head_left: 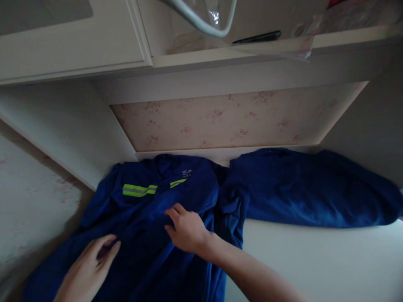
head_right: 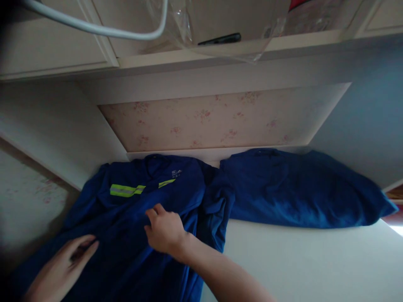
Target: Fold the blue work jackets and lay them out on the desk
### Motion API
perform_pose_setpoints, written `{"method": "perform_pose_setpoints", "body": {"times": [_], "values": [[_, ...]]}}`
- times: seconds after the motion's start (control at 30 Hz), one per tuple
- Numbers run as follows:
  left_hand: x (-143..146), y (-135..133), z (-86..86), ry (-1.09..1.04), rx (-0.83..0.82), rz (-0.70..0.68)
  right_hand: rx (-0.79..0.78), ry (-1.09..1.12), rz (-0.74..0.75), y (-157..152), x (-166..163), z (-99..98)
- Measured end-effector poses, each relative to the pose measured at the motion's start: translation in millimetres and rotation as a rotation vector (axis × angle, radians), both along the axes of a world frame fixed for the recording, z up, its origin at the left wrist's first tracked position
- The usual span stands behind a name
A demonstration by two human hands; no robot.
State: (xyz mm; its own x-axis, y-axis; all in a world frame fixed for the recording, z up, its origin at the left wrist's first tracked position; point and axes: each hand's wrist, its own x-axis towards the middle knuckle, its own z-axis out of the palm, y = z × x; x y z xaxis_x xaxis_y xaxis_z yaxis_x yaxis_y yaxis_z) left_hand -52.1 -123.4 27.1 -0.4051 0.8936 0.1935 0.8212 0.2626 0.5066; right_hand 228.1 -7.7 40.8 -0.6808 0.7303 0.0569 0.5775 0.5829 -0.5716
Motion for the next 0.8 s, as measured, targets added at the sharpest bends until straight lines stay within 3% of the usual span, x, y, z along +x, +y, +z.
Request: {"method": "perform_pose_setpoints", "body": {"times": [0.17,0.3,0.4,0.53,0.67,0.8], "values": [[46,46,-11.6,-0.132,0.002,-0.157,-0.037,-0.177,-0.024,44,-44,-34.4],[62,56,0.7,-0.159,0.073,-0.206,-0.115,-0.025,-0.109,58,-27,-41.2],[64,62,10.4,-0.18,0.139,-0.163,-0.188,0.183,-0.288,65,23,-34.7],[75,76,15.9,-0.227,0.153,-0.193,-0.348,0.366,-0.437,57,130,-30.9],[108,100,15.0,-0.269,0.125,-0.329,-0.566,0.299,-0.303,19,239,-32.2],[168,123,12.5,-0.273,0.131,-0.467,-0.835,0.059,-0.233,-10,312,-33.8]]}}
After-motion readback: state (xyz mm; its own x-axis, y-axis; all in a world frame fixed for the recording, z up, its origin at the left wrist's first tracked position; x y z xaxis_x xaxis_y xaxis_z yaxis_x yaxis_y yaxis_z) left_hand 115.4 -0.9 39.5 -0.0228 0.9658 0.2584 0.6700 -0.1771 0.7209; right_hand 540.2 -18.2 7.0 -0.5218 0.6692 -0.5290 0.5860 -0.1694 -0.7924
